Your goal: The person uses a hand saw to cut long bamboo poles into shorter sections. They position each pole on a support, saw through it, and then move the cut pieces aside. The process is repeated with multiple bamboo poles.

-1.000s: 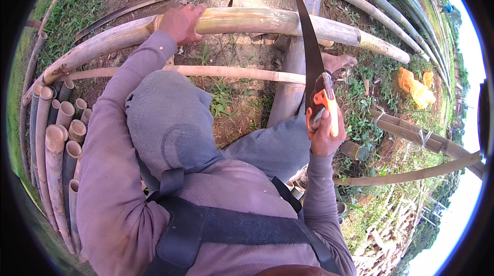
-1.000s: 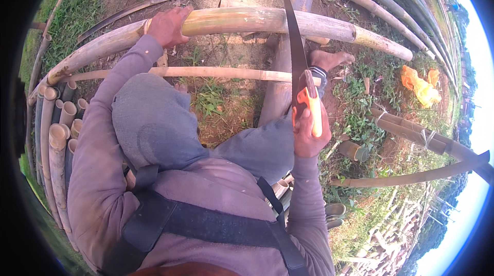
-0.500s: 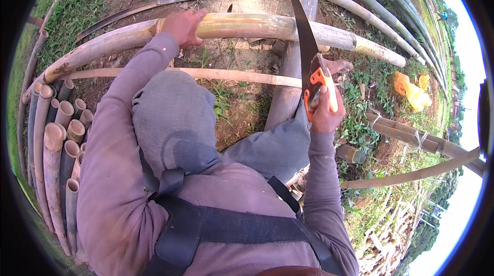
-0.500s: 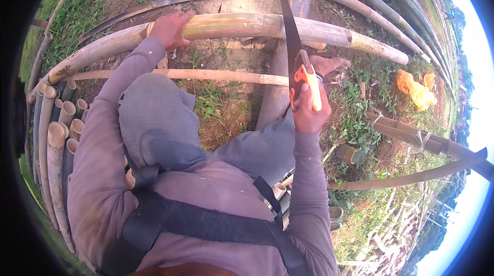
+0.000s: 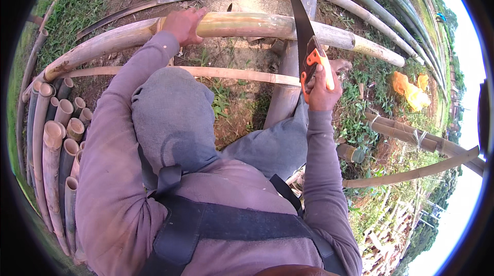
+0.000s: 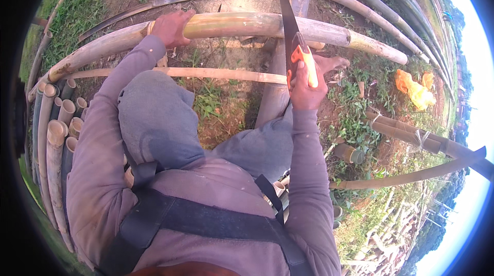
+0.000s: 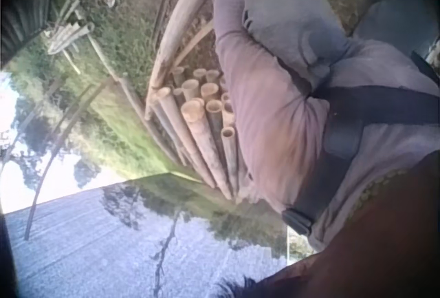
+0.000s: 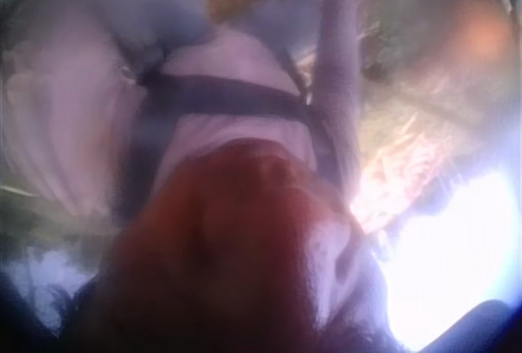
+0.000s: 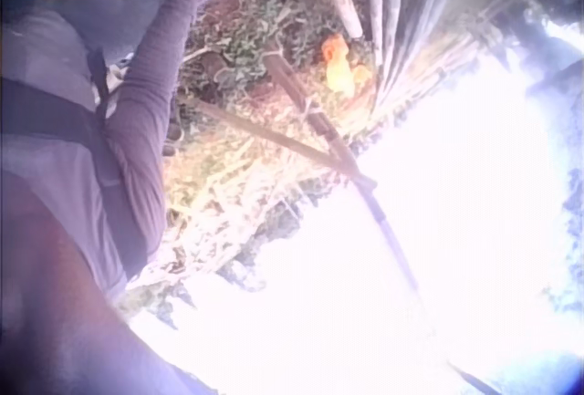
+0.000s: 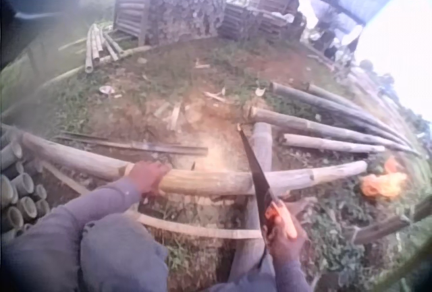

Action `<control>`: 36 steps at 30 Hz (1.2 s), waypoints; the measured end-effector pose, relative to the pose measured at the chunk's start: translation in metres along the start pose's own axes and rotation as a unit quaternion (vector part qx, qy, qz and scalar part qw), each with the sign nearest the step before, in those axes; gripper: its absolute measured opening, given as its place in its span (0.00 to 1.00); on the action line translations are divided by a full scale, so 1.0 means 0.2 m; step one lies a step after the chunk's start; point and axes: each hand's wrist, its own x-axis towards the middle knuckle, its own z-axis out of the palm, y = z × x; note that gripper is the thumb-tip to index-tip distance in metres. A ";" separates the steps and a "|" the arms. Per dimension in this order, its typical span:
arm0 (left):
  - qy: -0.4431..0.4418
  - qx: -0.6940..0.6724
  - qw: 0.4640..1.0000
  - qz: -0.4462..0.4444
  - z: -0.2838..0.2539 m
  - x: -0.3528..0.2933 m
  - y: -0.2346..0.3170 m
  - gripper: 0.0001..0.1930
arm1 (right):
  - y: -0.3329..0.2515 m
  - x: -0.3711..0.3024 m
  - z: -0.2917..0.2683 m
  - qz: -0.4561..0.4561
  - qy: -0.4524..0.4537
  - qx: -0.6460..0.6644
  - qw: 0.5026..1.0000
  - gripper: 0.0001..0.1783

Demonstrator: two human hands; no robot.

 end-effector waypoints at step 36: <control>0.024 -0.004 1.000 0.004 0.05 0.00 0.00 0.44 | 0.07 0.05 0.09 -0.079 -0.027 0.107 0.991 0.21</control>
